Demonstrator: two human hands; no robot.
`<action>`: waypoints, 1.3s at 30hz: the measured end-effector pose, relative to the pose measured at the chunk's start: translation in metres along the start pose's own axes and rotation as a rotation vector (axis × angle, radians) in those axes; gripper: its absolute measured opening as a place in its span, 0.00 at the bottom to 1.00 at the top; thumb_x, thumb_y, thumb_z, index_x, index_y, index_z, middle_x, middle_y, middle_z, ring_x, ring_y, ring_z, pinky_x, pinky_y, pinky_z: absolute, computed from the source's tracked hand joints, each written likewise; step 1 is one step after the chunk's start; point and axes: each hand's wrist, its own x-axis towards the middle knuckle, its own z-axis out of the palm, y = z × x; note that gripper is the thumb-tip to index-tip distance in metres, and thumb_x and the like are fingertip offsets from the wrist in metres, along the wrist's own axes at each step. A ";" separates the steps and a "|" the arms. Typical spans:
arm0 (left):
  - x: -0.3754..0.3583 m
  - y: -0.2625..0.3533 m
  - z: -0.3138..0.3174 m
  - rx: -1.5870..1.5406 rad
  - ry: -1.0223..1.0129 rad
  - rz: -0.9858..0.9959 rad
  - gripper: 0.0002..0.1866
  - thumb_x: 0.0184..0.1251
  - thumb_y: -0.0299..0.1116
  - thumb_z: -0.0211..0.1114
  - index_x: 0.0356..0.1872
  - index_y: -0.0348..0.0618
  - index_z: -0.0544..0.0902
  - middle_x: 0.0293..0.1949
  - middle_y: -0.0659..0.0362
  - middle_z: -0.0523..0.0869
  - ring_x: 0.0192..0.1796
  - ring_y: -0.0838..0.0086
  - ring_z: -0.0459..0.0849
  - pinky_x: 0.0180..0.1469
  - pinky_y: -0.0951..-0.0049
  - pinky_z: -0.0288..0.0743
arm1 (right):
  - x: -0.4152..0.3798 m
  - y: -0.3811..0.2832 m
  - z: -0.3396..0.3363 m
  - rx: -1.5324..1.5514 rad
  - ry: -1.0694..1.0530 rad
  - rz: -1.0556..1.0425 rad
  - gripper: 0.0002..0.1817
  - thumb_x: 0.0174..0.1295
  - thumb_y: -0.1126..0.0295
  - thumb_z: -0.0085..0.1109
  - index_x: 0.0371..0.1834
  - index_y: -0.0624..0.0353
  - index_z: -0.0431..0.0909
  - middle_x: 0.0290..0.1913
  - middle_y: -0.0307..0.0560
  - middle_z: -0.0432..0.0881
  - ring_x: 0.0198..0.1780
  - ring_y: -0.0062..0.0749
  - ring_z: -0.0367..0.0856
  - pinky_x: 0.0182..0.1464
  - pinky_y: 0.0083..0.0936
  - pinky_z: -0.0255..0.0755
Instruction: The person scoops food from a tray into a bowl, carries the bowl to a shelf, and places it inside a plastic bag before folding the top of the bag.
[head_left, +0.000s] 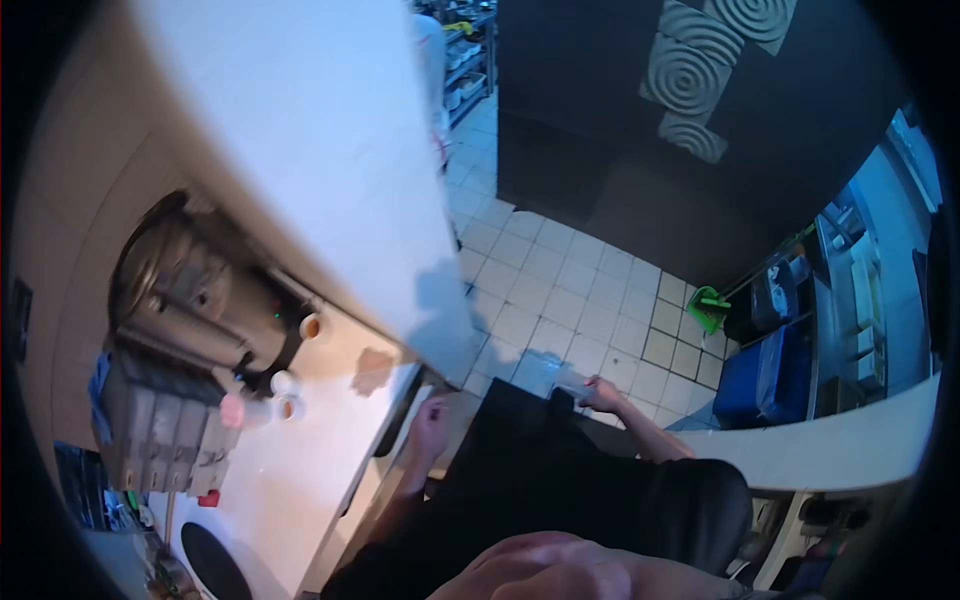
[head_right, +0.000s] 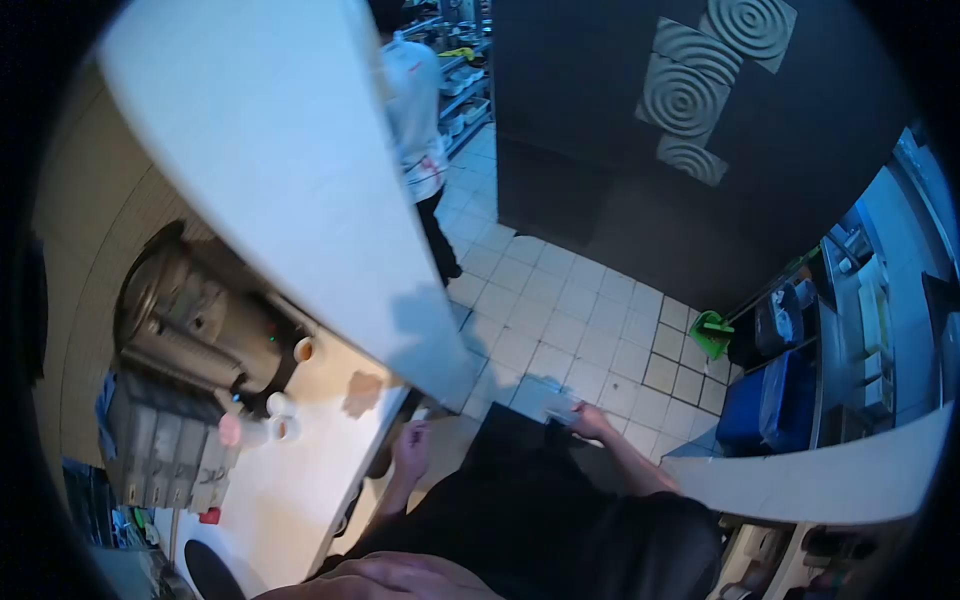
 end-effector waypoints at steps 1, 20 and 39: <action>0.022 0.025 0.053 -0.100 -0.118 -0.025 0.19 0.65 0.34 0.67 0.53 0.37 0.77 0.43 0.52 0.84 0.44 0.63 0.85 0.49 0.67 0.79 | 0.011 -0.005 -0.021 0.131 -0.079 -0.096 0.31 0.46 0.66 0.77 0.54 0.55 0.72 0.33 0.42 0.80 0.30 0.27 0.79 0.35 0.28 0.76; 0.460 0.109 0.395 -0.241 -1.194 -0.198 0.15 0.56 0.31 0.75 0.38 0.42 0.75 0.32 0.67 0.77 0.36 0.82 0.74 0.36 0.77 0.69 | 0.292 -0.052 -0.301 1.297 0.121 0.094 0.25 0.64 0.75 0.60 0.65 0.59 0.69 0.57 0.47 0.77 0.54 0.36 0.79 0.56 0.32 0.73; 1.001 0.094 0.316 0.211 -1.204 -0.711 0.26 0.56 0.50 0.75 0.48 0.42 0.81 0.20 0.63 0.75 0.23 0.73 0.77 0.24 0.73 0.72 | 0.694 -0.309 -0.474 0.997 -0.154 -0.148 0.06 0.67 0.72 0.60 0.43 0.60 0.82 0.36 0.36 0.84 0.36 0.20 0.78 0.43 0.20 0.72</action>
